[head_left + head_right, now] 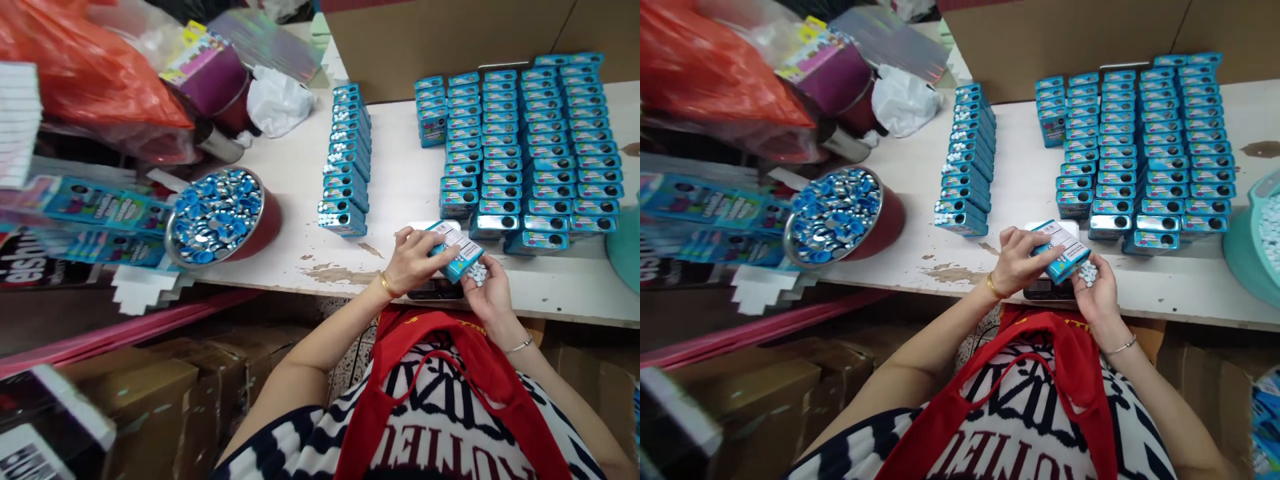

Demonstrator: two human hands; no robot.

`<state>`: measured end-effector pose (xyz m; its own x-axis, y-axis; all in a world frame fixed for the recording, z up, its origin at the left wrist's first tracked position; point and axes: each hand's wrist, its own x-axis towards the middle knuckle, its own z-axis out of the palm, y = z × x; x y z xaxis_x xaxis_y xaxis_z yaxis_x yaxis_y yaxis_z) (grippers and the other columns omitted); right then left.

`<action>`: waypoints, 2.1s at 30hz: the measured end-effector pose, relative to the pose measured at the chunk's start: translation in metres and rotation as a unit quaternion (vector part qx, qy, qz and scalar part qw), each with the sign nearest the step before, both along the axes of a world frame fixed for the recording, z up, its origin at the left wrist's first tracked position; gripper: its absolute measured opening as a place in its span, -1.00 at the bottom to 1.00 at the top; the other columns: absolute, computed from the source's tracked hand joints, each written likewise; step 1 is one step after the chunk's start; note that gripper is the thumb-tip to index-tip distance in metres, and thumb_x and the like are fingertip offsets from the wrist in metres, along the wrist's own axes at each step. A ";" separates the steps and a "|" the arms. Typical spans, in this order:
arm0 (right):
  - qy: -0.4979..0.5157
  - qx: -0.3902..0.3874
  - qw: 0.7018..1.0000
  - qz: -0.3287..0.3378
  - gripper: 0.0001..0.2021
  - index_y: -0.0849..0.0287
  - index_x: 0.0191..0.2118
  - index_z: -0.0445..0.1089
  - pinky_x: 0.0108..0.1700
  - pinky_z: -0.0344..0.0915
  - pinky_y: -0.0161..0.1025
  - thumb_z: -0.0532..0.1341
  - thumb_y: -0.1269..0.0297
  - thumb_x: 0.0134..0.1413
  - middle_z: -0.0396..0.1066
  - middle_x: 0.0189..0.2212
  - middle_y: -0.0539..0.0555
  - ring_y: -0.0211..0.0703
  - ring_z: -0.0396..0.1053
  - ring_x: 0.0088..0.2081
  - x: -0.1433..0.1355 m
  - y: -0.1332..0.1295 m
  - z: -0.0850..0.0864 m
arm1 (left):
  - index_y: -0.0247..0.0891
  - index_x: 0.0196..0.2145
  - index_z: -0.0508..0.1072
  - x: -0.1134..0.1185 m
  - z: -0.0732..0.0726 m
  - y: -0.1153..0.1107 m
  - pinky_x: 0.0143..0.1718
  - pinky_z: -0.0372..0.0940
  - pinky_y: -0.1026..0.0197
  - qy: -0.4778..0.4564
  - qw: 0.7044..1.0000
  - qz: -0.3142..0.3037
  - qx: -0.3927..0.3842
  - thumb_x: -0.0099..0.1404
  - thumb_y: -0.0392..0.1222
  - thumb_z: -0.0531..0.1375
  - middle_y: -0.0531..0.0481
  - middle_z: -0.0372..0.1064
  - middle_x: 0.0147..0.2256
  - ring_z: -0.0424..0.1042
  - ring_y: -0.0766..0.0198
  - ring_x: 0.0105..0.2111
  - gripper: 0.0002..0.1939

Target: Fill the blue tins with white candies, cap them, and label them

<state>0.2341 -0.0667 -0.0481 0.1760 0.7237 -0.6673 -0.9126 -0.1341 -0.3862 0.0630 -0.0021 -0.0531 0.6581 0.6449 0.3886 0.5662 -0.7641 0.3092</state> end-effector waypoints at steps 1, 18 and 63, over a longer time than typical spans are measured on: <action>0.004 -0.005 1.000 -0.001 -0.92 0.18 -0.34 0.38 -0.36 0.50 -0.39 0.14 0.40 0.12 0.53 -0.45 -0.02 -0.31 0.50 -0.44 -0.002 0.003 -0.002 | 0.17 0.06 0.39 -0.001 0.003 -0.001 0.06 0.05 0.03 0.019 0.999 -0.021 0.023 0.34 -0.15 0.13 0.03 0.44 -0.06 0.36 0.19 -0.07 -0.65; 0.085 -0.009 0.996 0.020 -0.85 0.24 -0.29 0.49 -0.32 0.52 -0.29 0.16 0.44 0.07 0.58 -0.37 0.12 -0.17 0.54 -0.38 -0.009 0.008 -0.001 | 0.24 -0.04 0.48 -0.004 0.003 -0.019 -0.02 0.03 0.09 -0.020 0.970 0.004 0.241 0.30 -0.16 0.22 0.05 0.46 -0.24 0.35 0.24 -0.16 -0.68; 0.037 -0.005 0.999 -0.002 -0.82 0.35 -0.20 0.42 -0.03 0.48 -0.16 0.12 0.47 0.11 0.55 -0.23 0.28 -0.01 0.52 -0.07 0.019 -0.012 0.002 | -0.23 -0.04 0.32 -0.004 -0.048 0.000 -0.06 0.27 0.07 -0.236 0.950 0.119 -0.166 0.19 -0.04 0.29 -0.10 0.40 -0.12 0.37 0.15 -0.12 -0.57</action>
